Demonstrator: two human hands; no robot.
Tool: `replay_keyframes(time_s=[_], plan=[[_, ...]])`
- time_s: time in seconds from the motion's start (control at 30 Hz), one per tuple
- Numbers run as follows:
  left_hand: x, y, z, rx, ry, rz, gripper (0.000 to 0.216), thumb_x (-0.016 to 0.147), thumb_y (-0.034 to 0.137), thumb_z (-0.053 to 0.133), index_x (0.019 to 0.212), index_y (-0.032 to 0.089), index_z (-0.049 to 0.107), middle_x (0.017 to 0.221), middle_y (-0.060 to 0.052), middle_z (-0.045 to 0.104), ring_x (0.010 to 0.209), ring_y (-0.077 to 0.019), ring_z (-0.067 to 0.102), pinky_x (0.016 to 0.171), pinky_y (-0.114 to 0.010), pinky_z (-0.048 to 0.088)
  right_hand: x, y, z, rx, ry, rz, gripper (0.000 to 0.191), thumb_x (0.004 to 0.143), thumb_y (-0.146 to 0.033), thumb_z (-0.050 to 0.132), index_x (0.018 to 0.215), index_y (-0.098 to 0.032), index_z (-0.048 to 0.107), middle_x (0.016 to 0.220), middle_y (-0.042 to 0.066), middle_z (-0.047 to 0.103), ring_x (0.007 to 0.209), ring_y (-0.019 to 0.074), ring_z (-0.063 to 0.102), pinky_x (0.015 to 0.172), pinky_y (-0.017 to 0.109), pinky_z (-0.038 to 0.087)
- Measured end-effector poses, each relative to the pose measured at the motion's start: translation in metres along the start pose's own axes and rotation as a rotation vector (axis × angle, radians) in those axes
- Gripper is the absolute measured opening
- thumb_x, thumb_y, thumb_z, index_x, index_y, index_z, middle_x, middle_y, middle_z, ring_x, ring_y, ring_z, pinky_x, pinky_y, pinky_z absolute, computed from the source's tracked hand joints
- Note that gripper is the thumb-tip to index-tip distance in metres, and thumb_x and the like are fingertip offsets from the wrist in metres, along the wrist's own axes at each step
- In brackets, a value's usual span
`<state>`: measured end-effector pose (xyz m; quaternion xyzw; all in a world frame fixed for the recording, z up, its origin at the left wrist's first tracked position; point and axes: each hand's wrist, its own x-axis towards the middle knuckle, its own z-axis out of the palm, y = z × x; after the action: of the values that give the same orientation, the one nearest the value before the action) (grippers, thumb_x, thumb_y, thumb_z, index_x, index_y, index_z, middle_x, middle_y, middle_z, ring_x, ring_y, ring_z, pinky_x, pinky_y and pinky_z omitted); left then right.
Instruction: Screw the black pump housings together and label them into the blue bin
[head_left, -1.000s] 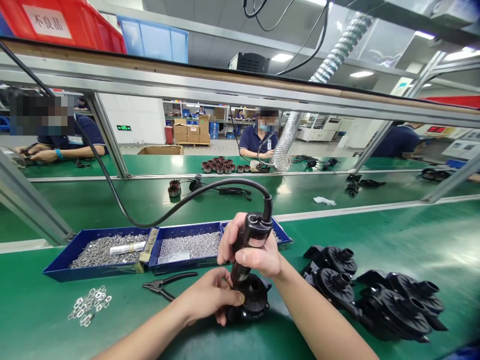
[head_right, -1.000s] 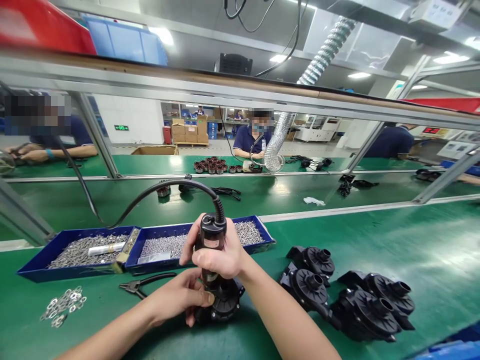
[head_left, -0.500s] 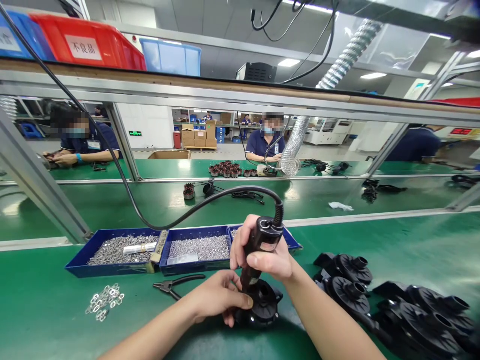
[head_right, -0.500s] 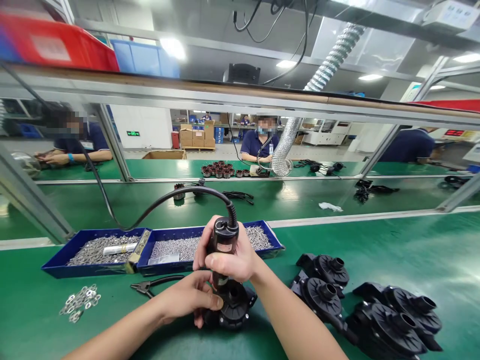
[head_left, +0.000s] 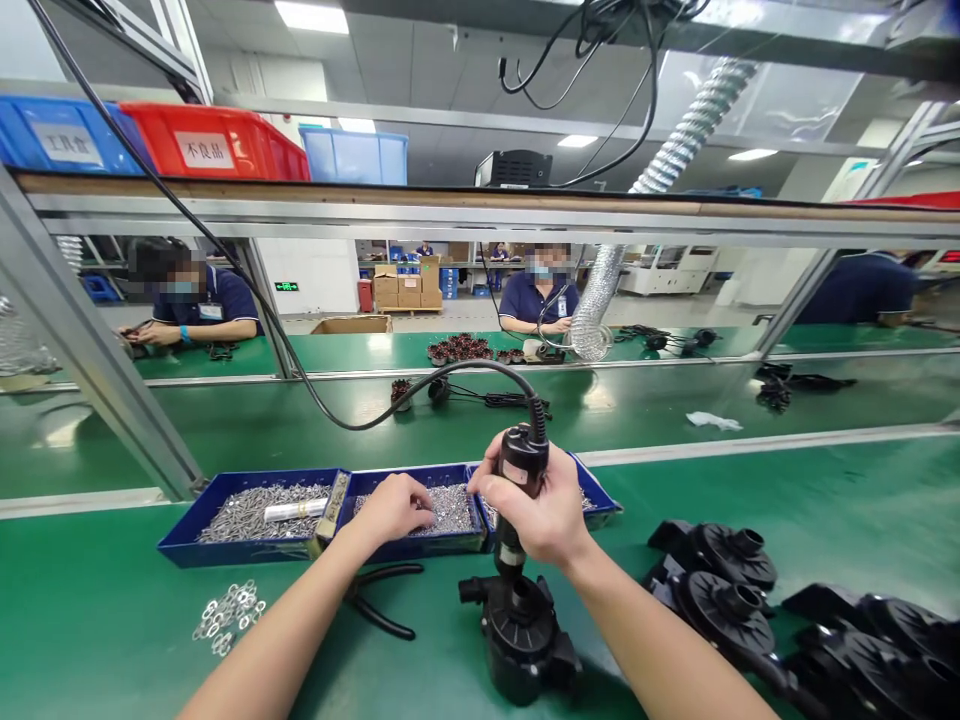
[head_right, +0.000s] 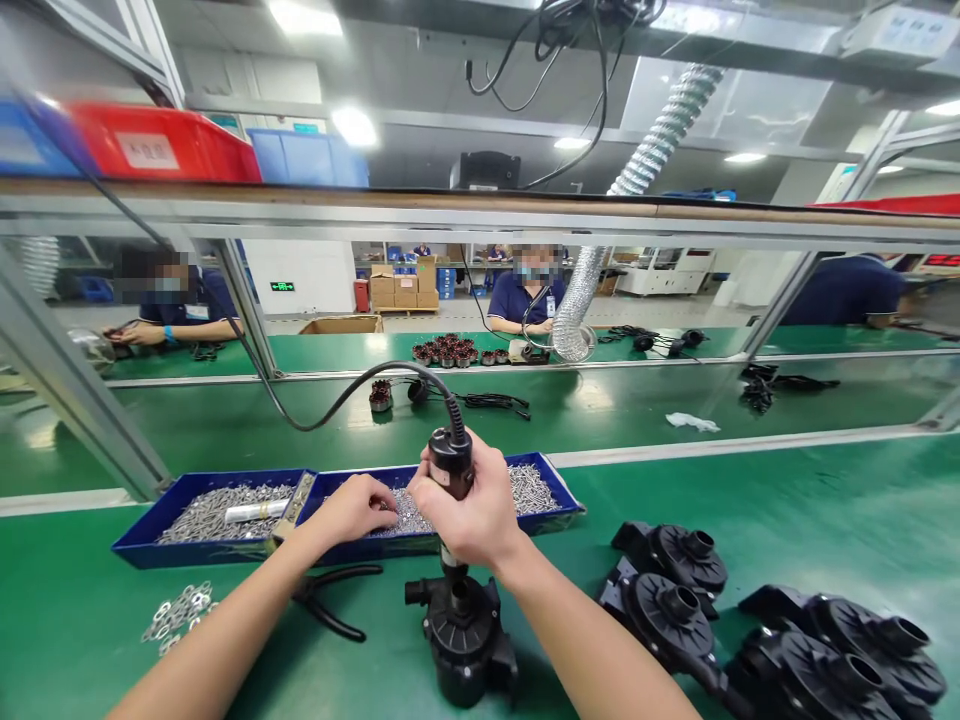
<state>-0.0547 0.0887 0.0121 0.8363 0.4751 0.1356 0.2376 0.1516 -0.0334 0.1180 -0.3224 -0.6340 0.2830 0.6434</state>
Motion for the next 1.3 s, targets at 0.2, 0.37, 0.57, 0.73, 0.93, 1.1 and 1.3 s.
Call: replay_keyframes(time_s=[0.2, 0.37, 0.57, 0.73, 0.93, 1.1, 1.3], plan=[[-0.005, -0.002, 0.006, -0.026, -0.037, -0.012, 0.018, 0.078, 0.03, 0.077, 0.087, 0.019, 0.088, 0.076, -0.002, 0.077, 0.074, -0.0186, 0.064, 0.066, -0.026, 0.04, -0.002, 0.007, 0.001, -0.041, 0.085, -0.04, 0.016, 0.086, -0.028, 0.076, 0.088, -0.024, 0.06, 0.069, 0.0, 0.067, 0.067, 0.0239, 0.071, 0.063, 0.038, 0.055], [-0.006, 0.002, 0.005, -0.013, -0.046, -0.01, 0.014, 0.079, 0.021, 0.071, 0.072, 0.017, 0.082, 0.066, -0.001, 0.071, 0.067, -0.0163, 0.061, 0.065, -0.025, 0.039, -0.003, 0.005, 0.003, -0.093, 0.038, -0.044, 0.018, 0.085, -0.027, 0.076, 0.088, -0.024, 0.059, 0.069, 0.0, 0.067, 0.067, 0.0227, 0.069, 0.061, 0.037, 0.054], [-0.008, 0.003, 0.006, 0.057, 0.045, -0.085, 0.027, 0.077, 0.024, 0.077, 0.102, 0.019, 0.084, 0.079, -0.003, 0.076, 0.072, -0.0201, 0.065, 0.069, -0.028, 0.041, -0.001, 0.002, 0.003, -0.087, 0.027, -0.03, 0.016, 0.086, -0.028, 0.074, 0.088, -0.024, 0.059, 0.069, 0.001, 0.067, 0.065, 0.0219, 0.068, 0.056, 0.034, 0.05], [-0.007, 0.001, 0.009, 0.089, 0.023, -0.104, 0.015, 0.08, 0.015, 0.069, 0.069, 0.02, 0.078, 0.075, -0.006, 0.076, 0.074, -0.0215, 0.069, 0.07, -0.029, 0.042, -0.001, 0.004, 0.004, -0.075, 0.005, -0.012, 0.018, 0.086, -0.028, 0.075, 0.085, -0.024, 0.057, 0.07, 0.001, 0.066, 0.064, 0.0206, 0.066, 0.055, 0.033, 0.049], [-0.009, 0.005, 0.005, 0.068, 0.022, -0.1, 0.021, 0.082, 0.022, 0.076, 0.102, 0.02, 0.083, 0.079, -0.003, 0.077, 0.074, -0.0201, 0.068, 0.07, -0.027, 0.043, -0.001, 0.004, 0.003, -0.065, 0.007, -0.012, 0.017, 0.086, -0.029, 0.075, 0.089, -0.024, 0.059, 0.069, 0.0, 0.067, 0.064, 0.0211, 0.067, 0.056, 0.034, 0.05], [-0.01, 0.008, 0.003, 0.056, -0.02, -0.069, 0.008, 0.079, 0.018, 0.074, 0.078, 0.021, 0.082, 0.072, -0.001, 0.073, 0.072, -0.0185, 0.067, 0.068, -0.026, 0.041, -0.001, 0.004, 0.004, -0.086, -0.004, 0.005, 0.018, 0.086, -0.031, 0.075, 0.087, -0.024, 0.058, 0.069, 0.0, 0.066, 0.063, 0.0205, 0.066, 0.055, 0.033, 0.048], [-0.01, 0.012, 0.0, 0.05, 0.044, -0.063, 0.017, 0.086, 0.015, 0.065, 0.077, 0.02, 0.078, 0.075, -0.003, 0.075, 0.076, -0.0198, 0.067, 0.069, -0.027, 0.04, -0.001, 0.004, 0.004, -0.081, -0.009, 0.002, 0.019, 0.086, -0.031, 0.075, 0.087, -0.024, 0.058, 0.069, 0.0, 0.066, 0.063, 0.0205, 0.066, 0.056, 0.033, 0.048]])
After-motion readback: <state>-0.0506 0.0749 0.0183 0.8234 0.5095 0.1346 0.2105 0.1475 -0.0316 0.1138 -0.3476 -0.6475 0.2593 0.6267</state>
